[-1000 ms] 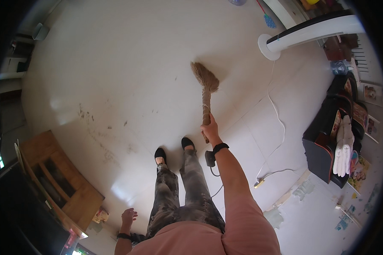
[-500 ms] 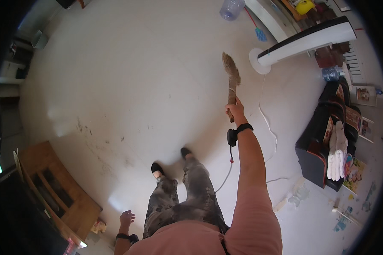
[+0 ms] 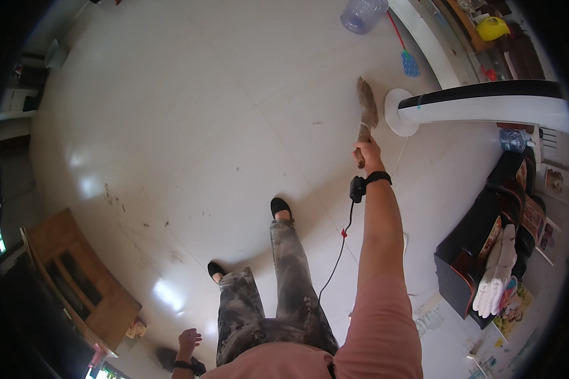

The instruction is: The person sweeps the floor with a broom, moving dust and debris into a pile, and uses a handheld spray bottle to dampen a section of the floor before sweeping it.

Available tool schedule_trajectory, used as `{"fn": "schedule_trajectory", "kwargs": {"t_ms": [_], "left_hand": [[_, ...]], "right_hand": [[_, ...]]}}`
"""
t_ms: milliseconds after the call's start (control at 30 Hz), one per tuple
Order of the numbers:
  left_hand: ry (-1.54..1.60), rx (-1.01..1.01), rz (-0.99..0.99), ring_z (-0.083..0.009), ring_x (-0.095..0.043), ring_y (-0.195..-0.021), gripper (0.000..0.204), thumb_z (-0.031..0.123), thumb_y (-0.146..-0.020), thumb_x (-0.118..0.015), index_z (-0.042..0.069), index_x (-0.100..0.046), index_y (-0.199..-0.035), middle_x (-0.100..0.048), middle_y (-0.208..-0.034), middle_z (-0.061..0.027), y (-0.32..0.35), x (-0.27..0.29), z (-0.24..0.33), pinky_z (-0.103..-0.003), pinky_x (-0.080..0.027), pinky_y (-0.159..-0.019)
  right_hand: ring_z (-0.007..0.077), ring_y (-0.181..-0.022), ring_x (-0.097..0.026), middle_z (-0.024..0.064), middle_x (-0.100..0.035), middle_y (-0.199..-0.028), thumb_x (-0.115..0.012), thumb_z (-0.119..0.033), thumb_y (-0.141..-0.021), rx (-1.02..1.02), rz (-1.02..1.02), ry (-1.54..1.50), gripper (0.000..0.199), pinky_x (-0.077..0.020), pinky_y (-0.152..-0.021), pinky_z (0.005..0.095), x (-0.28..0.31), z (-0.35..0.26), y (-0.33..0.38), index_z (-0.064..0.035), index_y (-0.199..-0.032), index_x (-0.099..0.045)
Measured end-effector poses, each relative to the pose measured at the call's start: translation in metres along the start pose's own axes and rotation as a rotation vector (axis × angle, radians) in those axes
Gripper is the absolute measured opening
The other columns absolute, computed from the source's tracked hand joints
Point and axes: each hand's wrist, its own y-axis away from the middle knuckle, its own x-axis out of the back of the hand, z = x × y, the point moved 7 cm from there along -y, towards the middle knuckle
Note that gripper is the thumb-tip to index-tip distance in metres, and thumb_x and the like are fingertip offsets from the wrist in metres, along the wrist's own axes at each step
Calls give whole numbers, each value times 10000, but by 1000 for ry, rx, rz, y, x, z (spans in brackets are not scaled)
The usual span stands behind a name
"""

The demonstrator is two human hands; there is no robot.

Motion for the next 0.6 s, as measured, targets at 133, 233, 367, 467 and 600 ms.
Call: {"fn": "schedule_trajectory", "kwargs": {"t_ms": [133, 233, 367, 467, 600], "left_hand": [[-7, -50, -34, -202, -693, -746, 293, 143, -876, -553, 16, -598, -1137, -700, -887, -130, 14, -27, 38, -323, -549, -585], [21, -105, -21, -214, -694, -737, 310, 180, -896, -555, -2, -583, -1145, -697, -890, -138, 16, -27, 46, -313, -554, -581], [60, -112, -34, -200, -693, -768, 301, 173, -898, -551, 18, -594, -1152, -700, -904, -129, 19, -23, 53, -316, -549, -598], [77, -91, -46, -196, -691, -774, 318, 188, -905, -539, 18, -590, -1170, -700, -912, -122, 4, -9, 36, -307, -544, -606], [137, -105, -76, -187, -685, -783, 324, 197, -902, -548, 24, -594, -1173, -701, -921, -112, -23, 19, 8, -300, -538, -616]], "right_hand": [[195, -552, -568, 74, -551, -774, -622, 26, -703, 100, -13, 108, 474, -489, -458, 332, -13, 29, 5, -71, -1153, -509], [195, -541, -579, 82, -577, -773, -621, 36, -660, 133, -33, 220, 735, -481, -446, 332, -37, 77, 63, -81, -1359, -428], [230, -561, -594, 139, -606, -885, -620, 36, -699, 50, -82, 290, 835, -471, -430, 364, -65, 148, 156, -115, -1456, -302], [242, -642, -612, 171, -584, -1036, -643, 28, -698, -30, -125, 235, 876, -495, -473, 367, -101, 185, 224, -110, -1475, -262], [226, -572, -564, 154, -560, -966, -622, 64, -709, -164, -170, -30, 891, -485, -474, 343, -174, 226, 305, -112, -1486, -221]]}}
